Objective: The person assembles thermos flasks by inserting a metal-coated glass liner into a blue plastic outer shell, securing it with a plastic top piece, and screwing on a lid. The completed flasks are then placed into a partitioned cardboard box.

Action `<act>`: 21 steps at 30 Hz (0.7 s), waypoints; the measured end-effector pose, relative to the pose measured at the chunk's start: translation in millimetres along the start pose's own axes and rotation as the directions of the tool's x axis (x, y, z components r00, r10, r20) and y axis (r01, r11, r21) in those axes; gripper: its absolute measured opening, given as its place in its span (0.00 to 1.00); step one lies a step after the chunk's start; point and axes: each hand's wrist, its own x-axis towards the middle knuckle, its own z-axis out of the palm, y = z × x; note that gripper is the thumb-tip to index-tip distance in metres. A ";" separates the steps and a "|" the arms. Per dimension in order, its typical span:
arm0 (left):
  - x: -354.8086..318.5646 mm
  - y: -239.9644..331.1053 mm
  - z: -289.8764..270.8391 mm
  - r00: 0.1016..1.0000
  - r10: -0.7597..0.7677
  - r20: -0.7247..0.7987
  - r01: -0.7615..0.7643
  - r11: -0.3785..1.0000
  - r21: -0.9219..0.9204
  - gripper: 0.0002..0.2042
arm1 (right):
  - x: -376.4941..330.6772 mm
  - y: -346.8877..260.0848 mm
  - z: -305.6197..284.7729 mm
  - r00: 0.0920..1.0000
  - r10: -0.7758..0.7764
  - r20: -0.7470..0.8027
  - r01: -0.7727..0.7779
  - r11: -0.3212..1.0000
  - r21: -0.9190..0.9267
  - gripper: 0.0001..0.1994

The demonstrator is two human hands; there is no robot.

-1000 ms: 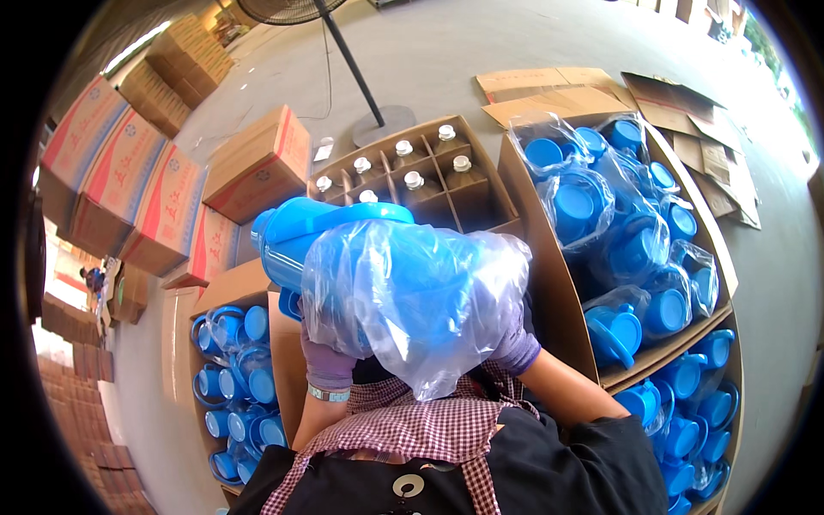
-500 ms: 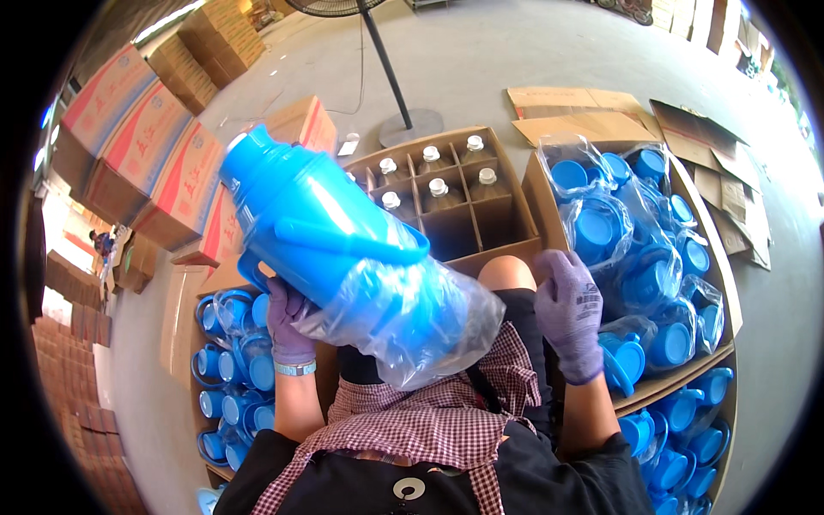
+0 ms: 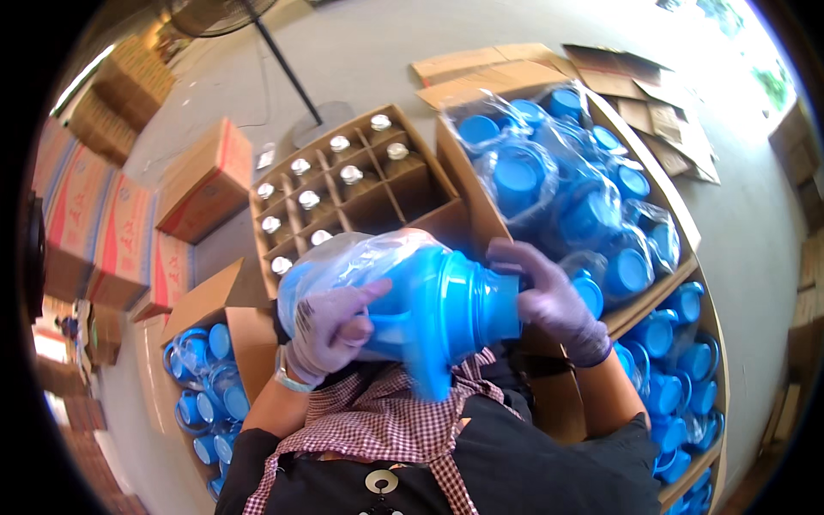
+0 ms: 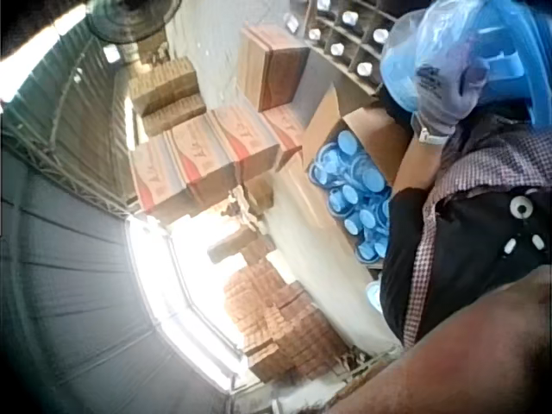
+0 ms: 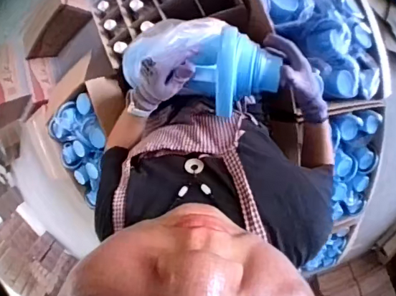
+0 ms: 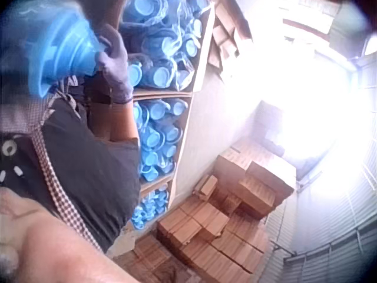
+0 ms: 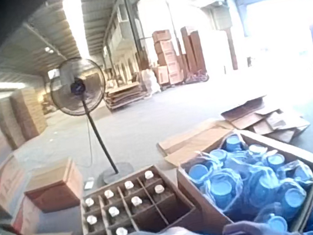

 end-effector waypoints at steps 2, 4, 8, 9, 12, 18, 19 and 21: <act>-5.2 8.0 20.3 0.992 0.123 -0.019 -0.119 0.984 0.136 0.20 | -41.5 27.1 2.8 0.957 0.290 -0.020 -0.285 0.950 0.129 0.43; -4.8 26.2 20.2 0.995 0.065 -0.071 -0.049 0.977 0.206 0.24 | -78.0 44.3 19.8 0.867 0.498 0.025 -0.474 0.807 0.354 0.47; 5.4 27.8 26.0 0.956 -0.072 -0.285 0.185 0.902 0.391 0.30 | -116.3 61.2 53.7 0.833 0.551 0.049 -0.483 0.681 0.551 0.50; 9.4 22.3 24.6 0.984 -0.122 -0.127 0.157 0.937 0.313 0.30 | -120.0 61.5 61.7 0.847 0.532 0.008 -0.435 0.684 0.586 0.49; 29.2 25.9 9.8 0.960 -0.191 0.203 0.168 0.977 0.128 0.30 | -111.8 73.9 76.5 0.896 0.439 -0.067 -0.289 0.691 0.662 0.46; 62.3 105.9 122.1 0.932 0.349 0.100 -0.303 0.899 -0.316 0.25 | -93.3 95.0 79.0 0.851 0.343 -0.398 0.047 0.705 0.708 0.36; 67.7 112.9 121.8 0.863 0.366 0.349 -0.339 0.931 -0.139 0.25 | -94.9 86.7 59.9 0.807 0.328 -0.491 0.077 0.766 0.638 0.35; 66.9 116.1 141.6 0.767 0.586 0.263 -0.530 0.809 -0.255 0.28 | -94.0 69.4 17.5 0.716 0.268 -0.644 0.123 0.861 0.494 0.34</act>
